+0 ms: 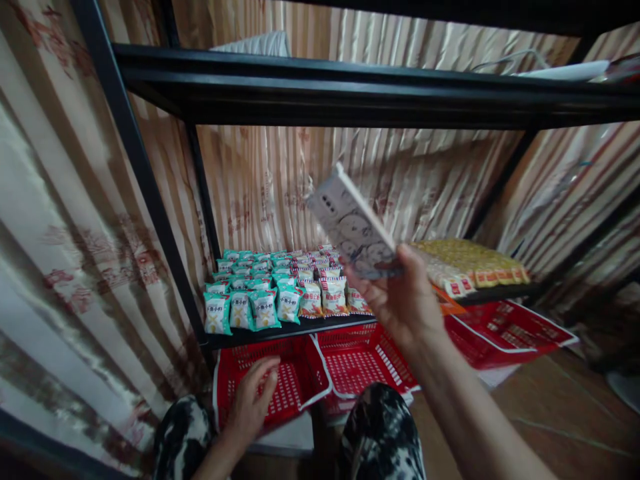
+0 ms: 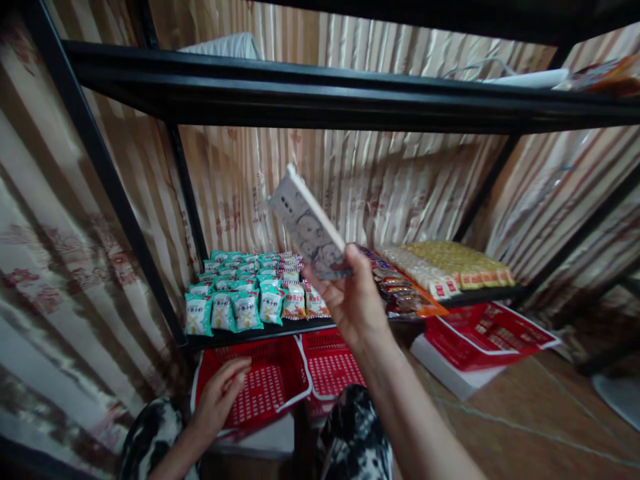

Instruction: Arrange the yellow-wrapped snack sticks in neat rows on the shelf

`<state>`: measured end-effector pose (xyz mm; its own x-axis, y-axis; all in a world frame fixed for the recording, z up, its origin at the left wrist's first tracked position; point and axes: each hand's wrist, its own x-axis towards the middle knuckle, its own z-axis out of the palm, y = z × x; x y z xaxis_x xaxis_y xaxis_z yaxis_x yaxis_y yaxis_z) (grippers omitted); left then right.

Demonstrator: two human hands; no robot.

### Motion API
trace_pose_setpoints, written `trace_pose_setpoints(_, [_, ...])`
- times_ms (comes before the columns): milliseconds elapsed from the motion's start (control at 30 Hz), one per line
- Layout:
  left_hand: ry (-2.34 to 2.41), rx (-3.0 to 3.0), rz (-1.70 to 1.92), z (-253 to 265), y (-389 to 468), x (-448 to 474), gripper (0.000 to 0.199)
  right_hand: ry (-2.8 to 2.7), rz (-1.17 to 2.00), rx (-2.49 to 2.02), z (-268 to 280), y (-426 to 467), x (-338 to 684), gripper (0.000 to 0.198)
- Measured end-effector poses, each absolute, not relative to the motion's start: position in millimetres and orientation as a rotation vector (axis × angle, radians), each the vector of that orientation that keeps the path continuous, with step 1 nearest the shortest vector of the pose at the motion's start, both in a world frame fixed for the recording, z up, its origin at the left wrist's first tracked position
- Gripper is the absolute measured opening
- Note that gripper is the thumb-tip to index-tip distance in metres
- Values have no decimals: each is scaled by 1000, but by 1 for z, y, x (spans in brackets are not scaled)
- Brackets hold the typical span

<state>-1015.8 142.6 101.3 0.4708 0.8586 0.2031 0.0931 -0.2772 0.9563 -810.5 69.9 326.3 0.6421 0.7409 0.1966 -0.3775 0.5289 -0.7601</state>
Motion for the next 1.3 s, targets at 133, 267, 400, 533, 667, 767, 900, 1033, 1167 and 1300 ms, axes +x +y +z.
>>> trace_pose_setpoints(133, [549, 1174, 1026, 144, 119, -978, 44, -449, 873, -807, 252, 75, -838, 42])
trace_pose_setpoints(267, [358, 696, 1080, 168, 105, -951, 49, -507, 865, -887, 209, 75, -859, 46])
trace_pose_setpoints(400, [318, 404, 1106, 172, 93, -945, 48, -730, 720, -1086, 183, 69, -872, 57])
trace_pose_setpoints(533, [411, 238, 1132, 167, 83, -956, 36, -1012, 485, -1216, 160, 65, -884, 65])
trace_pose_setpoints(667, [353, 162, 1180, 170, 79, -966, 39, -1258, 226, -1330, 144, 66, -898, 71])
trace_pose_setpoints(767, [299, 137, 1176, 176, 80, -973, 47, -1388, -29, -1367, 143, 68, -908, 75])
trace_pose_setpoints(900, [259, 135, 1081, 177, 83, -982, 54, -1481, -190, -1393, 148, 68, -916, 77])
trace_pose_setpoints(1033, [226, 151, 1043, 170, 87, -991, 59, -1562, -203, -1406, 151, 58, -913, 75])
trace_pose_setpoints(1167, [201, 177, 986, 162, 91, -999, 60, -1592, -189, -1401, 150, 47, -899, 64])
trace_pose_setpoints(1300, [154, 209, 925, 160, 91, -1004, 59, -1430, -48, -1457, 152, 47, -885, 43])
